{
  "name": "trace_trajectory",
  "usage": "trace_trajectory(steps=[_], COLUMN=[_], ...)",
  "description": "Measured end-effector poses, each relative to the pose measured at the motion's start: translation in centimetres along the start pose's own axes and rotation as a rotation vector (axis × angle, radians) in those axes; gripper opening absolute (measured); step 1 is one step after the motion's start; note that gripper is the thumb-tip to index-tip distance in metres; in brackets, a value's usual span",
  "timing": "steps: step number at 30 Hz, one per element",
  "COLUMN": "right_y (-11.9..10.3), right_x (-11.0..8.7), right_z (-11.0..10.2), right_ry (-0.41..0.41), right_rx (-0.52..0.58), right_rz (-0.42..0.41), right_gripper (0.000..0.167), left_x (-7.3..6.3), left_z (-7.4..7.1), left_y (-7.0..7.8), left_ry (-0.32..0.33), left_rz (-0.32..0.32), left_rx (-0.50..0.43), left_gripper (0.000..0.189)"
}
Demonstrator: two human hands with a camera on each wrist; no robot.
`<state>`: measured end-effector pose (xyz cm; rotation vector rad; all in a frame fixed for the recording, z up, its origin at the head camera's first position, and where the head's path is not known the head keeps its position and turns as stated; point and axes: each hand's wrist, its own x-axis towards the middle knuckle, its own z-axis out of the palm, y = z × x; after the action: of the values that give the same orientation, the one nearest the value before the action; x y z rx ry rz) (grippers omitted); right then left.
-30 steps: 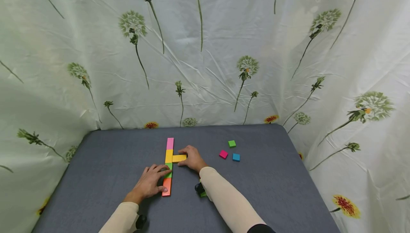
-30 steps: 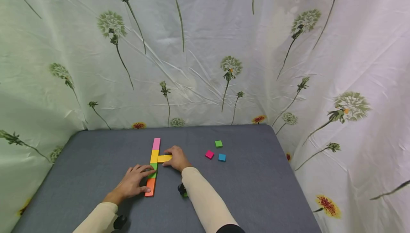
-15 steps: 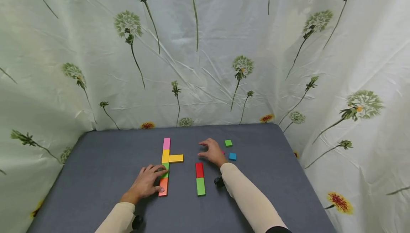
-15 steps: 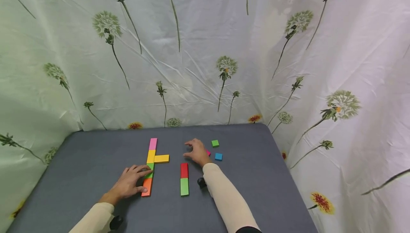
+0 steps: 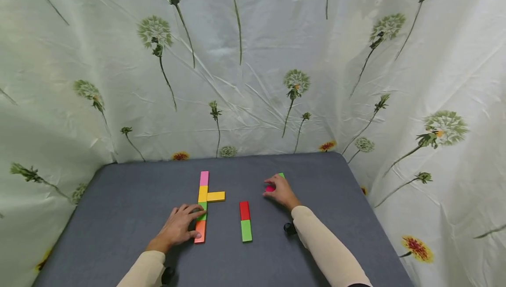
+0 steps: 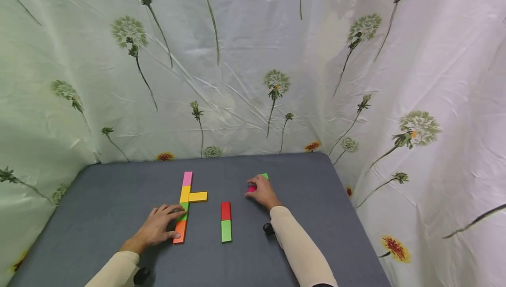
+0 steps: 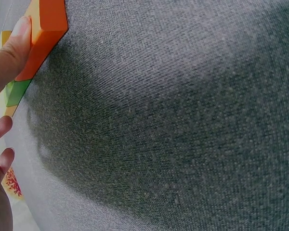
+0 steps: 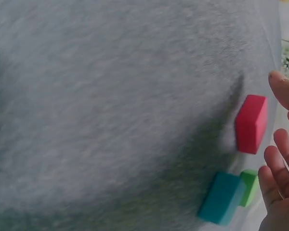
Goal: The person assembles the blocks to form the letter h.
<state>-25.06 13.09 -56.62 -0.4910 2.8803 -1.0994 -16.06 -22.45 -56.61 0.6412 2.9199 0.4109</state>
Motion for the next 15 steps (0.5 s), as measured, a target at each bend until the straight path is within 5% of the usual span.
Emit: trace_trajectory(steps=[15], right_y=[1.3], right_x=[-0.7], right_z=[0.2], right_ry=[-0.003], right_rx=[-0.039], right_rz=[-0.013], right_gripper=[0.029], left_x=[0.1], left_z=[-0.2], left_y=[0.1], left_ry=[-0.024], left_rz=[-0.022], left_rx=[0.002], left_gripper=[0.067])
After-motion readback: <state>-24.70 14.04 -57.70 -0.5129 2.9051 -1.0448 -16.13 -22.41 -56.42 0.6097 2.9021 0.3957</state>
